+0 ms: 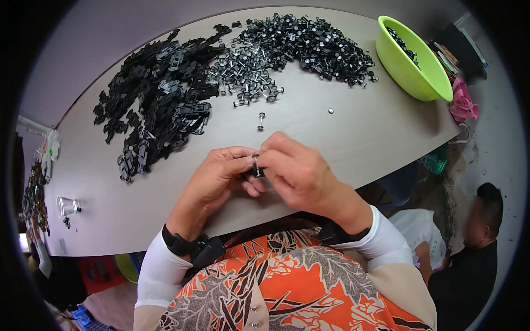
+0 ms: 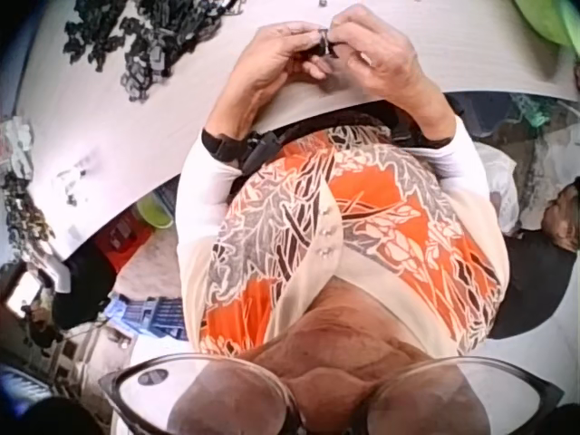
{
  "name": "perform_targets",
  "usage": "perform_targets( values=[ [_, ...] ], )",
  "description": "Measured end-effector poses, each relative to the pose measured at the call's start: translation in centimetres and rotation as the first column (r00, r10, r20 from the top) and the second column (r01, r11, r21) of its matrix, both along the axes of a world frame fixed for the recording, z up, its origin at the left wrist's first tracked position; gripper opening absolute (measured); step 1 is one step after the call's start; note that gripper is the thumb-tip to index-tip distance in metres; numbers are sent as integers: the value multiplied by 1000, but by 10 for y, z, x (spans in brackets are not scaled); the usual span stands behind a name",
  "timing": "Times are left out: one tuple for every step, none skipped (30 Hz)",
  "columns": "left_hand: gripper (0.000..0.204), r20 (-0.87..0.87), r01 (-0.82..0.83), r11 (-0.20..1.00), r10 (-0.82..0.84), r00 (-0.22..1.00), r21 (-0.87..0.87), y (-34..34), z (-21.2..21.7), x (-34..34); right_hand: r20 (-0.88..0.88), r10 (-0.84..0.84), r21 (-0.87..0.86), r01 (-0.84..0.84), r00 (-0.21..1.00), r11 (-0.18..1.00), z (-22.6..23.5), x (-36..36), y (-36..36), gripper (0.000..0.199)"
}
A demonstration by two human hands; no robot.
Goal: The person repeatedly picks up small black plastic components and metal fasteners from a table. They insert the fasteners into the plastic parts by hand and place the assembled units back onto the table. The process is continuous and repetitive throughout the clip.
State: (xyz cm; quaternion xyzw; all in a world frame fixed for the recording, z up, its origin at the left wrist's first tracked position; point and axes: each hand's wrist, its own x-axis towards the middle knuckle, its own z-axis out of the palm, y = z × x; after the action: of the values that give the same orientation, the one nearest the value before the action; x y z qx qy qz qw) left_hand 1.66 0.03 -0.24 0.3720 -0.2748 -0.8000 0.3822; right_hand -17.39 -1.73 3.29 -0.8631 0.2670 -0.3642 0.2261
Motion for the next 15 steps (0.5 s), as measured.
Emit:
perform_targets(
  values=[
    [30,-93,8,1000,-5,996,27,1,-1,0,-21,11,-35,-11,1000,999,-3,2,1,20],
    [32,-186,19,998,-9,983,53,2,-1,0,-41,20,-69,-23,999,997,-5,3,3,21],
    [37,-313,36,998,-17,950,54,2,1,2,-19,19,-75,-20,1000,997,-7,2,2,21],
    [37,-317,27,998,-8,948,56,4,6,1,-24,16,-57,-17,1000,998,-5,-2,2,21],
    [36,-321,19,998,1,947,58,8,11,0,-30,13,-39,-14,999,999,-3,-7,1,20],
    [35,-327,15,998,6,945,61,10,14,-2,-37,6,-20,-7,999,1000,-1,-11,0,19],
    [36,-345,64,998,-56,937,9,10,11,-2,-29,13,-18,-13,1000,1000,0,-12,1,19],
    [35,-336,53,999,-49,941,1,11,10,-1,-21,19,-16,-19,1000,1000,1,-13,2,19],
    [33,-328,44,999,-44,943,-7,12,10,-2,-15,22,-12,-22,1000,1000,1,-14,4,18],
    [31,-321,36,999,-39,946,-15,12,9,-2,-7,27,-13,-27,1000,1000,2,-14,5,19],
    [28,-322,35,999,-38,946,-15,12,6,-2,0,31,-14,-31,1000,999,3,-13,6,19],
    [25,-321,33,999,-35,947,-12,11,1,-1,11,36,-12,-36,999,999,2,-11,6,19],
    [22,-319,31,999,-33,947,-9,11,-1,0,-15,33,-25,-33,999,999,3,-10,7,18],
    [21,-294,26,1000,-28,955,-10,11,0,-1,-41,29,-38,-31,999,999,5,-8,8,17],
    [21,-270,23,1000,-24,963,-8,12,1,-2,-67,24,-48,-28,997,998,6,-7,9,17]
  ],
)
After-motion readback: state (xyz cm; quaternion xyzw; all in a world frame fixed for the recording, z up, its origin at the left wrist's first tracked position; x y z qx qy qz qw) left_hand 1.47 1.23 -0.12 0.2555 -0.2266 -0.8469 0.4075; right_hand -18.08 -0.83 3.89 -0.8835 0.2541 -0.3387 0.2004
